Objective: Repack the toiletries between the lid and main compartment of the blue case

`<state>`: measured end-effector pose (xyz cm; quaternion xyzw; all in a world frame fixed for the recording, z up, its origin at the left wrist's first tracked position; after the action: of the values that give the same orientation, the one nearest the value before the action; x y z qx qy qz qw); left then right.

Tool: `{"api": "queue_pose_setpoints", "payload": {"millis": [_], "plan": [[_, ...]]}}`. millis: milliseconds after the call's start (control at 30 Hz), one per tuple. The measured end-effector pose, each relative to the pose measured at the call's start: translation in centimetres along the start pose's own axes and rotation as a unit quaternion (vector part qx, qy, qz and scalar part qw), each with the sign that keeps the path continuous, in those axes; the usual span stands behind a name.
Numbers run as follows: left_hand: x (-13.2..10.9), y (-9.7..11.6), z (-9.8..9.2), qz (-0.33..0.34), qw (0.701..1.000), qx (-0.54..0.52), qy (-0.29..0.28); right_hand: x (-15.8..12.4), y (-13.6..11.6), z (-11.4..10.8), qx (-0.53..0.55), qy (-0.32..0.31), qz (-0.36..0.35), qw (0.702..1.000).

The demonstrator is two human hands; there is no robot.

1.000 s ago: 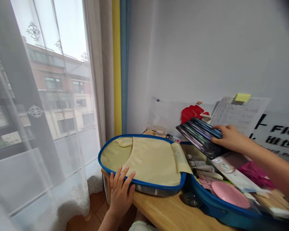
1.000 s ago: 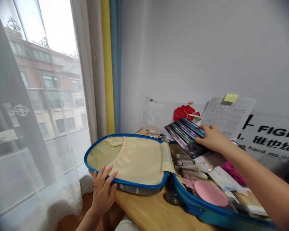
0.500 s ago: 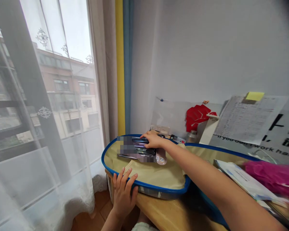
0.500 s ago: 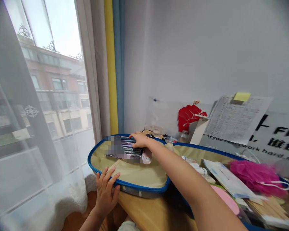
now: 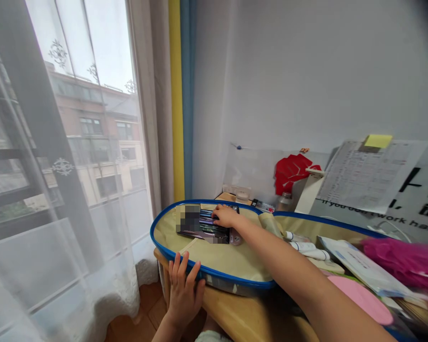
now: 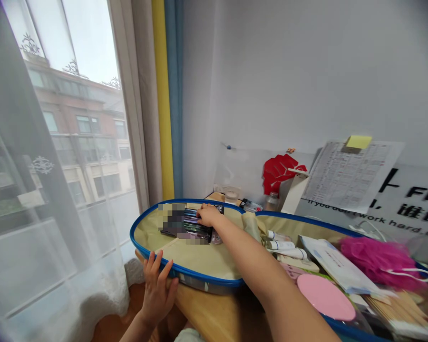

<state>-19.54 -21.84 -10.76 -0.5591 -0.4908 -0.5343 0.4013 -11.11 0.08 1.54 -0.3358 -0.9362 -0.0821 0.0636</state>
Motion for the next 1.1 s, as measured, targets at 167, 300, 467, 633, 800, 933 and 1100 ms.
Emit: {"api": "queue_pose_setpoints", "payload": {"millis": [167,300,467,633,800,933,1100], "plan": [[-0.6,0.0,0.3,-0.007,1.000,-0.001,-0.009,-0.7,-0.5,-0.8,-0.002,0.008,0.004,1.000],[-0.4,0.0,0.3,-0.012,1.000,0.000,-0.011,-1.2,-0.9,-1.5,0.005,0.016,0.005,1.000],[-0.2,0.0,0.1,0.000,1.000,-0.006,0.005,-2.6,0.6,-4.3,0.019,0.038,0.007,0.999],[-0.1,0.1,0.1,0.001,1.000,-0.023,0.010,-7.7,7.5,-9.0,0.002,0.040,0.093,0.995],[0.2,0.3,0.1,-0.004,0.999,-0.042,0.018,-17.1,15.4,-9.9,-0.044,-0.028,0.256,0.965],[0.5,0.3,0.0,-0.007,0.998,-0.050,0.022,-24.0,18.4,-7.7,-0.059,-0.053,0.355,0.932],[0.4,0.2,0.0,-0.014,0.999,-0.043,0.020,-28.1,20.1,-4.9,-0.079,-0.001,0.425,0.902]]}}
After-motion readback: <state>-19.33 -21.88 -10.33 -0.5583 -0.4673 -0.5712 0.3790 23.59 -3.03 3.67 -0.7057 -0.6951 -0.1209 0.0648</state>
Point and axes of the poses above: each hand's wrist, its own x-axis towards the middle knuckle, its own z-axis out of the palm, y = z × x, the point moved 3 cm from there along x, towards the middle knuckle, and after that the axes turned 13 degrees about y, right-handed, at the moved point
